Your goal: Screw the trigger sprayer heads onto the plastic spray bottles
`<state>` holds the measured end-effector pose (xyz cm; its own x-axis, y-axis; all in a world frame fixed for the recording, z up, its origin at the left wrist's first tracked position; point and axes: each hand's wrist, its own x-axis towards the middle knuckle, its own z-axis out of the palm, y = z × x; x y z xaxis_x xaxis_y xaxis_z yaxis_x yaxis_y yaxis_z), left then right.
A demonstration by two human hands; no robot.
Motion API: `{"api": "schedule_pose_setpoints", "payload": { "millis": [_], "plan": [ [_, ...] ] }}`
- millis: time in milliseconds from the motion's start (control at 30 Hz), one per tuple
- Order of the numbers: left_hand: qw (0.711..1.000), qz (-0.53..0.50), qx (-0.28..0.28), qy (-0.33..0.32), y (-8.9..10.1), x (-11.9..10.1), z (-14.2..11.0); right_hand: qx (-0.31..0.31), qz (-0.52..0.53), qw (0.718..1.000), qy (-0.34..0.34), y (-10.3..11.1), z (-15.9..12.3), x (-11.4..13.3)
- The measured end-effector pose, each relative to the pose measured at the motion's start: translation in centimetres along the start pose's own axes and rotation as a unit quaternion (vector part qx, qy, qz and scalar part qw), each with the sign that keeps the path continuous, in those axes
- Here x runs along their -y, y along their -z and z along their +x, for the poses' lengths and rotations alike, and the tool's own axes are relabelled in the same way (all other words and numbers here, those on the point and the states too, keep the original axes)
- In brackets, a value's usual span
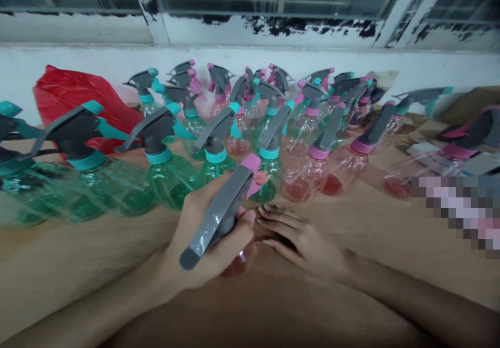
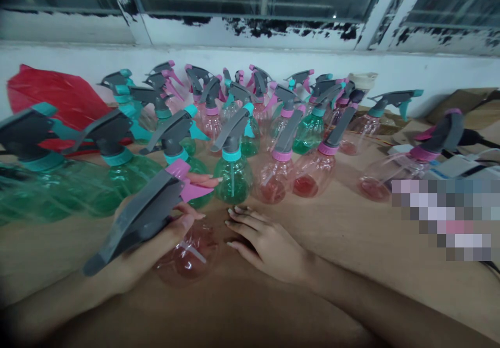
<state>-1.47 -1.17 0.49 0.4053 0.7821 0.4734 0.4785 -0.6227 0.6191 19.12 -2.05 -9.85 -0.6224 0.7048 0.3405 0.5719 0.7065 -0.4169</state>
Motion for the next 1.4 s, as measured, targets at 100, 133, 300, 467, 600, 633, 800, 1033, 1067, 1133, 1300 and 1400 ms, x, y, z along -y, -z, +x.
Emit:
{"api": "schedule_pose_setpoints", "payload": {
  "millis": [100,133,300,467,600,633,800,1033,1067,1133,1300,1400],
  "plan": [
    [1.000,0.005,-0.001,-0.002,0.03,0.00,0.12,-0.001,0.000,1.000,0.001,-0.06,0.00,-0.03],
    [1.000,0.006,0.001,-0.002,0.05,0.00,0.15,-0.001,0.000,1.000,0.001,-0.07,-0.01,-0.05],
    [1.000,0.010,-0.002,0.005,0.11,0.07,0.07,0.000,0.003,1.000,0.002,-0.08,-0.03,-0.11],
    [1.000,0.009,0.002,0.003,0.10,-0.02,0.10,0.003,0.000,1.000,0.004,0.05,0.03,-0.01],
    [1.000,0.014,0.003,0.003,0.17,-0.12,0.17,-0.003,0.002,1.000,0.003,0.06,0.03,0.02],
    [1.000,0.014,0.003,0.004,0.19,-0.13,0.16,-0.004,0.002,1.000,0.003,0.05,0.02,0.01],
    [1.000,0.004,0.006,0.020,0.30,-0.27,0.08,0.002,-0.004,1.000,-0.002,0.12,0.03,0.08],
    [0.996,-0.084,0.024,0.010,0.37,-0.38,0.03,0.013,-0.005,1.000,-0.003,0.08,0.05,0.07],
    [0.995,-0.095,0.022,0.013,0.37,-0.36,0.05,0.011,-0.005,1.000,-0.002,0.05,0.05,0.04],
    [0.993,-0.108,0.029,0.026,0.40,-0.33,0.12,0.007,-0.001,1.000,-0.001,0.02,0.05,-0.01],
    [0.996,-0.084,0.040,0.019,0.50,-0.18,0.33,0.010,0.002,1.000,-0.001,0.03,0.04,-0.02],
    [0.997,-0.068,0.036,0.012,0.53,-0.11,0.35,0.002,0.000,1.000,0.001,-0.01,0.00,-0.02]
  ]
}}
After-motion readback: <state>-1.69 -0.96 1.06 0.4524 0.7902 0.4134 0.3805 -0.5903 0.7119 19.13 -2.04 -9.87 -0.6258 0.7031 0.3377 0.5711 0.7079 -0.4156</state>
